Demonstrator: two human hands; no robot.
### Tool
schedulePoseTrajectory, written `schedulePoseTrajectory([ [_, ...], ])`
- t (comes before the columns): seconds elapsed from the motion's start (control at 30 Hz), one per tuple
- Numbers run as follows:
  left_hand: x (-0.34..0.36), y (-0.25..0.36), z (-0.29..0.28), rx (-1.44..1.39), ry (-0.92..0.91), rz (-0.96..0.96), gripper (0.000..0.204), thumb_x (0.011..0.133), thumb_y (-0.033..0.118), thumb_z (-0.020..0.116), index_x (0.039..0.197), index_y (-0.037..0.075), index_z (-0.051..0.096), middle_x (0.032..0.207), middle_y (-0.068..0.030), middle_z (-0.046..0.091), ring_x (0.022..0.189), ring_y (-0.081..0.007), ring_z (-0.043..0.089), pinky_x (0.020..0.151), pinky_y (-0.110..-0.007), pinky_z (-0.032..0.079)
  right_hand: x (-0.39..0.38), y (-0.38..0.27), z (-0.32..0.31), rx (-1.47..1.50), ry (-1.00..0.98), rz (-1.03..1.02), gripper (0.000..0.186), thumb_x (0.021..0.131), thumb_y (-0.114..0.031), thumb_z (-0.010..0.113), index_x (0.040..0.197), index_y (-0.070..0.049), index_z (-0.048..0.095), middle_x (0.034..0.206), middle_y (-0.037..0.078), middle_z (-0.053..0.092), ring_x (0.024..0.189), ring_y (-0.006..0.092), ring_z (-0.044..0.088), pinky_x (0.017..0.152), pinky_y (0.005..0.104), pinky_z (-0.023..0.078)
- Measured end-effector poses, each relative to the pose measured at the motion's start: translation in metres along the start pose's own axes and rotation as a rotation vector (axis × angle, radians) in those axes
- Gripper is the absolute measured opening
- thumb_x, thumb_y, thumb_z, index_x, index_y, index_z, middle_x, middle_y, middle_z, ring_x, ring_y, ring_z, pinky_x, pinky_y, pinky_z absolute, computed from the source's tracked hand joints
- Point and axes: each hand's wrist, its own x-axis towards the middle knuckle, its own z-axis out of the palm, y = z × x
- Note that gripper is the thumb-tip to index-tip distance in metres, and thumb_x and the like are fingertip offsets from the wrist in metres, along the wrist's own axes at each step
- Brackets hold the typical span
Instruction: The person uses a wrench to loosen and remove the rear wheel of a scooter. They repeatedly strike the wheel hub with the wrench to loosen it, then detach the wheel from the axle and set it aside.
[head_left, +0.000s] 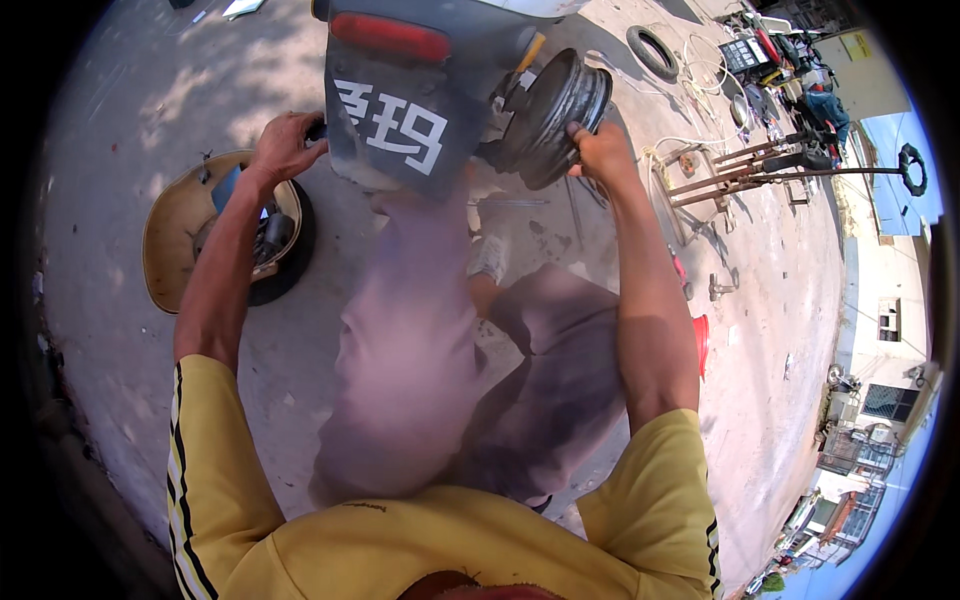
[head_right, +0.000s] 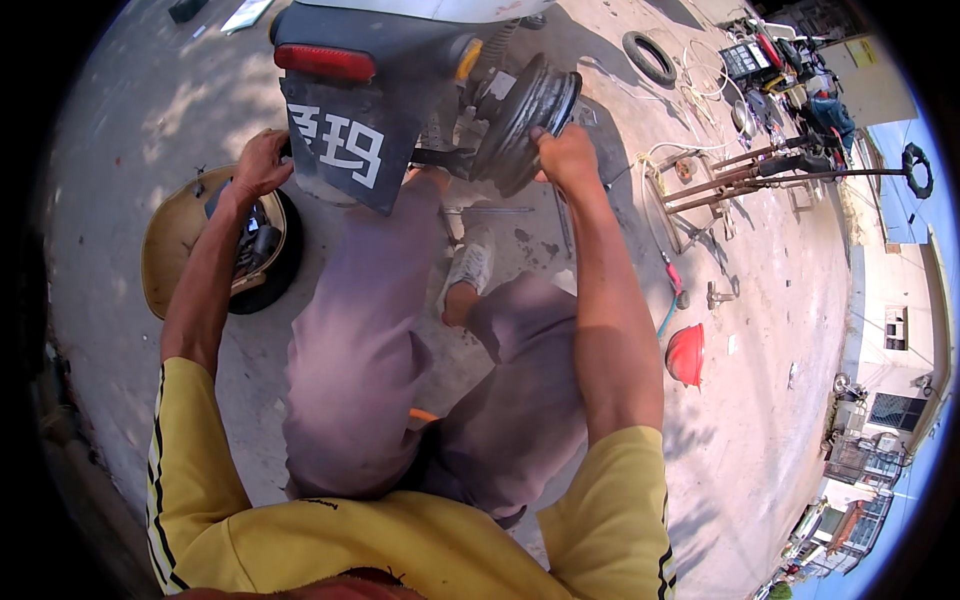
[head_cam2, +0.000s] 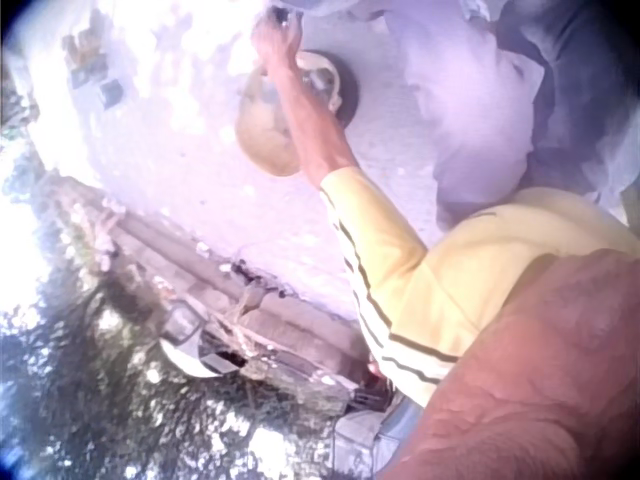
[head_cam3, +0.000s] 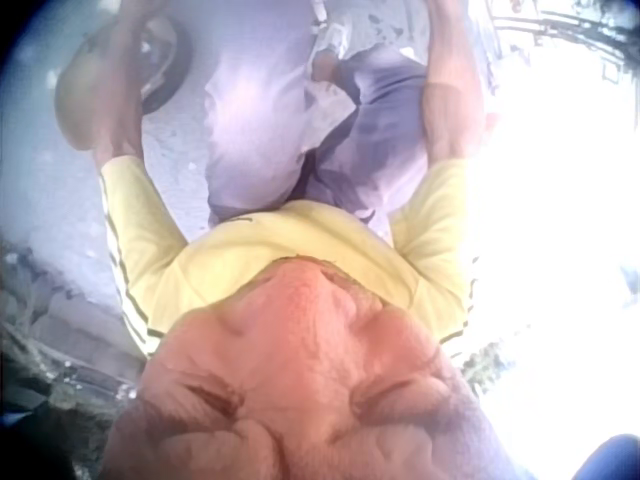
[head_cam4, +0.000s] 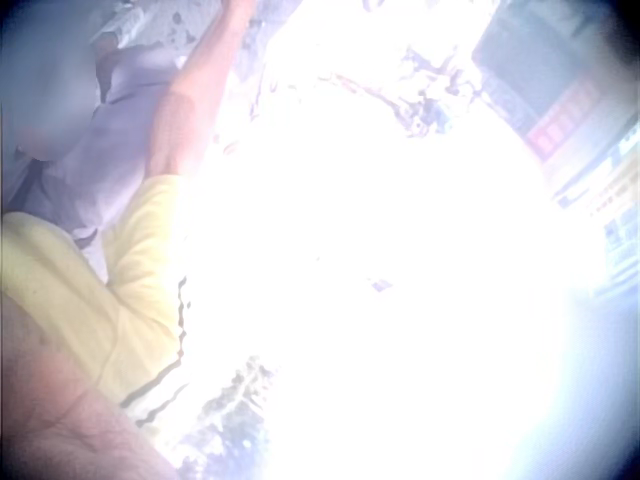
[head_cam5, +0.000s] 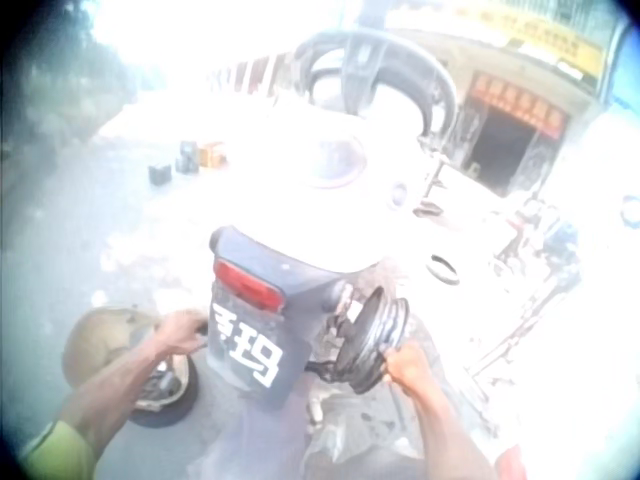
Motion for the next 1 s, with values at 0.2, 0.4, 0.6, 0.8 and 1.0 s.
schedulePoseTrajectory([
  [0.2,0.013,0.011,0.008,-0.056,-0.036,0.019,0.033,0.082,0.033,0.069,0.092,0.001,0.071,0.085,-0.0240,0.069,0.085,-0.0475,0.064,0.079,-0.053,0.050,-0.008,-0.011,-0.001,0.029,-0.001,-0.010,0.038,0.097,-0.026,0.069,0.096,0.012,0.065,0.076,0.021,0.071,0.056,0.0279,0.071,0.061,0.0398,0.055],
  [0.4,0.024,-0.001,0.020,-0.058,-0.029,0.145,0.031,0.083,0.031,0.069,0.095,0.002,0.070,0.087,-0.0234,0.070,0.084,-0.0483,0.064,0.076,-0.054,0.051,-0.014,-0.018,-0.001,0.044,-0.007,-0.006,0.037,0.097,-0.026,0.069,0.096,0.012,0.067,0.076,0.021,0.071,0.056,0.0281,0.071,0.061,0.0399,0.055],
  [0.6,0.030,0.012,0.012,-0.127,0.012,0.266,0.028,0.084,0.028,0.068,0.099,0.006,0.072,0.089,-0.0224,0.072,0.085,-0.0453,0.067,0.074,-0.052,0.053,-0.010,-0.010,0.001,-0.025,0.005,-0.013,0.039,0.097,-0.028,0.069,0.090,0.011,0.067,0.074,0.022,0.071,0.057,0.0281,0.072,0.065,0.0400,0.056],
  [0.8,0.013,0.044,-0.028,0.023,-0.089,0.046,0.031,0.080,0.032,0.070,0.095,0.006,0.074,0.082,-0.0206,0.072,0.079,-0.0443,0.069,0.073,-0.051,0.055,-0.003,-0.001,0.007,-0.084,0.040,-0.022,0.041,0.098,-0.032,0.067,0.095,0.009,0.067,0.068,0.020,0.071,0.061,0.0298,0.074,0.074,0.0415,0.056],
  [1.0,0.007,0.071,-0.041,0.134,-0.028,-0.071,0.025,0.076,0.027,0.068,0.087,0.004,0.071,0.080,-0.0221,0.071,0.079,-0.0443,0.069,0.074,-0.051,0.055,-0.009,-0.004,0.009,-0.188,0.096,-0.024,0.044,0.096,-0.036,0.068,0.100,0.008,0.068,0.072,0.020,0.073,0.065,0.0322,0.075,0.077,0.0430,0.056],
])
